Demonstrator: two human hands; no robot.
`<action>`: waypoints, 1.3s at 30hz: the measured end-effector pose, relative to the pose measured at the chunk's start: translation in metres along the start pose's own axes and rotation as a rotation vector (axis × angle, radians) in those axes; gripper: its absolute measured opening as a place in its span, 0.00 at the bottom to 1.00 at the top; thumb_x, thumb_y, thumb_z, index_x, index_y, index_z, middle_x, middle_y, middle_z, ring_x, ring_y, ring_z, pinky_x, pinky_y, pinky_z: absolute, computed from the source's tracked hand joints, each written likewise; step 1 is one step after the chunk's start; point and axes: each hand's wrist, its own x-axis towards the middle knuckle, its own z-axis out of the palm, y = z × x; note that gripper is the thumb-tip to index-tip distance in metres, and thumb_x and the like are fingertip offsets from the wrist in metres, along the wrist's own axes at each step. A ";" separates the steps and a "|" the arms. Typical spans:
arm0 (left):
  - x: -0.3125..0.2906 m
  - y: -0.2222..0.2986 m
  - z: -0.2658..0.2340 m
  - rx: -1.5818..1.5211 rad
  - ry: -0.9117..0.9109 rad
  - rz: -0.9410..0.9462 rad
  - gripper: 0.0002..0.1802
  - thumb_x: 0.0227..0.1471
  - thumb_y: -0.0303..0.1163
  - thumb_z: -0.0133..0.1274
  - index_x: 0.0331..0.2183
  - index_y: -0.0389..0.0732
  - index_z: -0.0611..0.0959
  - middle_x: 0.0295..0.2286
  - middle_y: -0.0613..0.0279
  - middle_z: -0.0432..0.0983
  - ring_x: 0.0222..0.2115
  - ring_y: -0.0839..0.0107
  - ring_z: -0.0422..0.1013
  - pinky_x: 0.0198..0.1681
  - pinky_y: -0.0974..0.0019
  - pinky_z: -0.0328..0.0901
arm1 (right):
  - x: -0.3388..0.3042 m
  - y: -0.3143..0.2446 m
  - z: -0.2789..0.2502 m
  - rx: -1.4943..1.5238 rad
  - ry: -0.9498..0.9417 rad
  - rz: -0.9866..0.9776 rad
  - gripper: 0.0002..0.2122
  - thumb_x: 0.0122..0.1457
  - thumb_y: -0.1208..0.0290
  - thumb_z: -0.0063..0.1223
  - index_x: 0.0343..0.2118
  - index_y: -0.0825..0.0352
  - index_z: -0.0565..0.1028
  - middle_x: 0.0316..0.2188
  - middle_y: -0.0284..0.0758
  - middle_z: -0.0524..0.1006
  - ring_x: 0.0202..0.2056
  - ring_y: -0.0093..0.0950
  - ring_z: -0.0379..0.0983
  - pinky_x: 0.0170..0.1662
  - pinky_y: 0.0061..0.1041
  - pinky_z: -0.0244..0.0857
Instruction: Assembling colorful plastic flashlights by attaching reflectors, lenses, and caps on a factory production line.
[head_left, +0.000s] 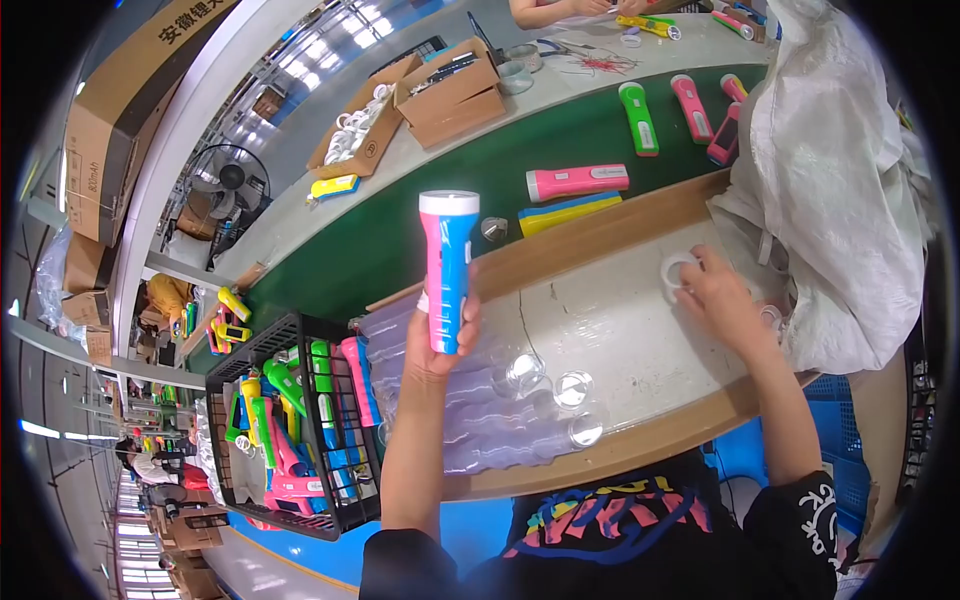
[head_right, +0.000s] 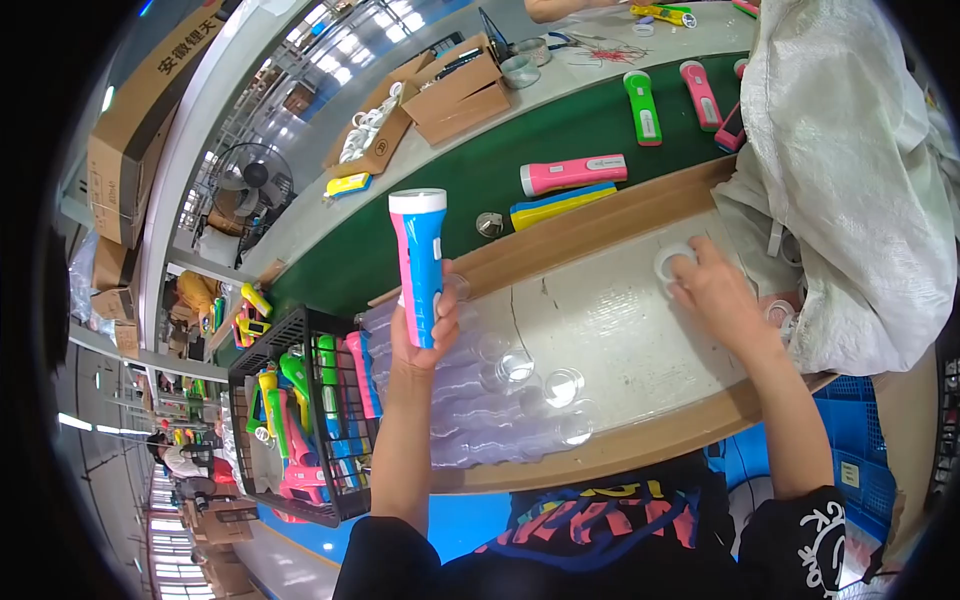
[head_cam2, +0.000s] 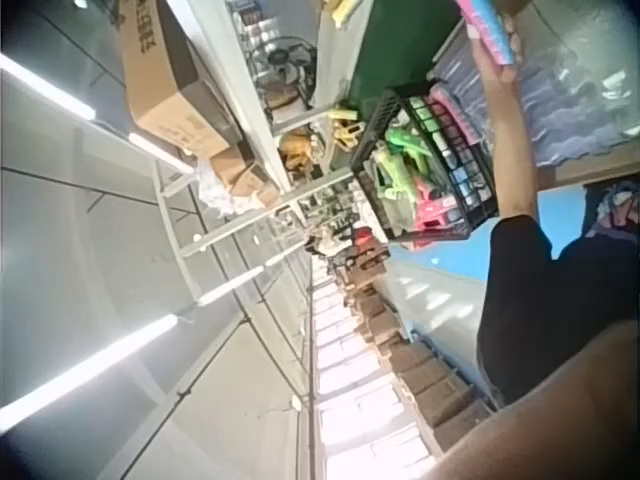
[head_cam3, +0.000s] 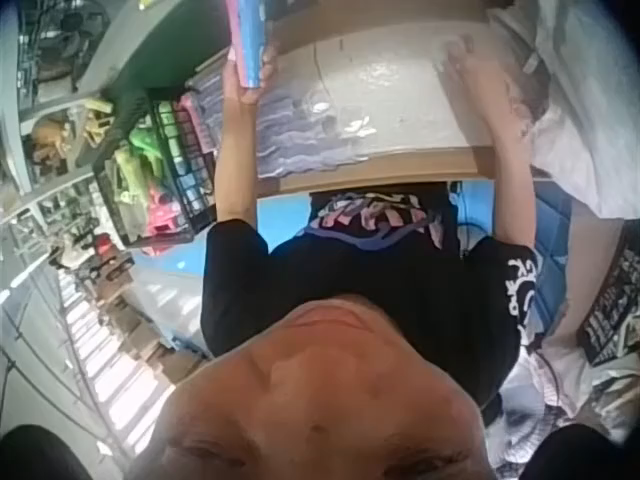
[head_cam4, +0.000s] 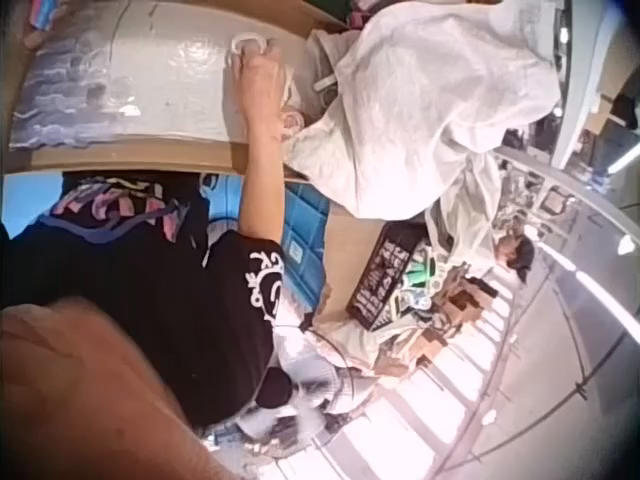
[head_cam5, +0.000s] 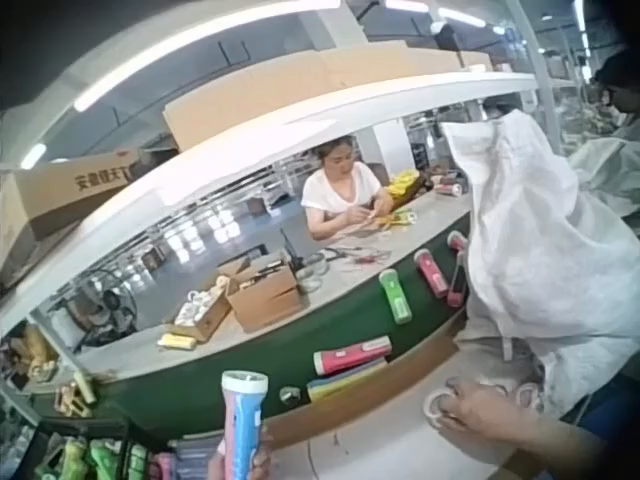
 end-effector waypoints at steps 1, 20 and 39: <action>0.000 -0.001 0.001 0.101 -0.013 -0.015 0.31 0.57 0.49 0.37 0.52 0.34 0.63 0.25 0.54 0.66 0.14 0.70 0.63 0.10 0.71 0.59 | -0.001 -0.008 0.001 0.033 -0.009 -0.040 0.09 0.47 0.76 0.56 0.31 0.69 0.70 0.45 0.52 0.67 0.39 0.49 0.70 0.40 0.39 0.67; -0.017 -0.115 0.056 2.393 -0.058 0.030 0.17 0.35 0.30 0.58 0.32 0.35 0.74 0.23 0.52 0.72 0.30 0.53 0.70 0.33 0.57 0.65 | 0.019 -0.070 0.047 0.524 0.243 -0.284 0.26 0.42 0.77 0.62 0.47 0.68 0.65 0.46 0.43 0.68 0.48 0.42 0.64 0.46 0.32 0.63; 0.090 -0.062 0.086 1.446 0.346 0.180 0.08 0.47 0.28 0.56 0.32 0.35 0.80 0.22 0.63 0.73 0.18 0.77 0.68 0.22 0.73 0.63 | 0.017 -0.061 0.031 0.683 0.213 -0.180 0.31 0.44 0.77 0.60 0.53 0.69 0.59 0.43 0.43 0.65 0.38 0.36 0.68 0.41 0.29 0.65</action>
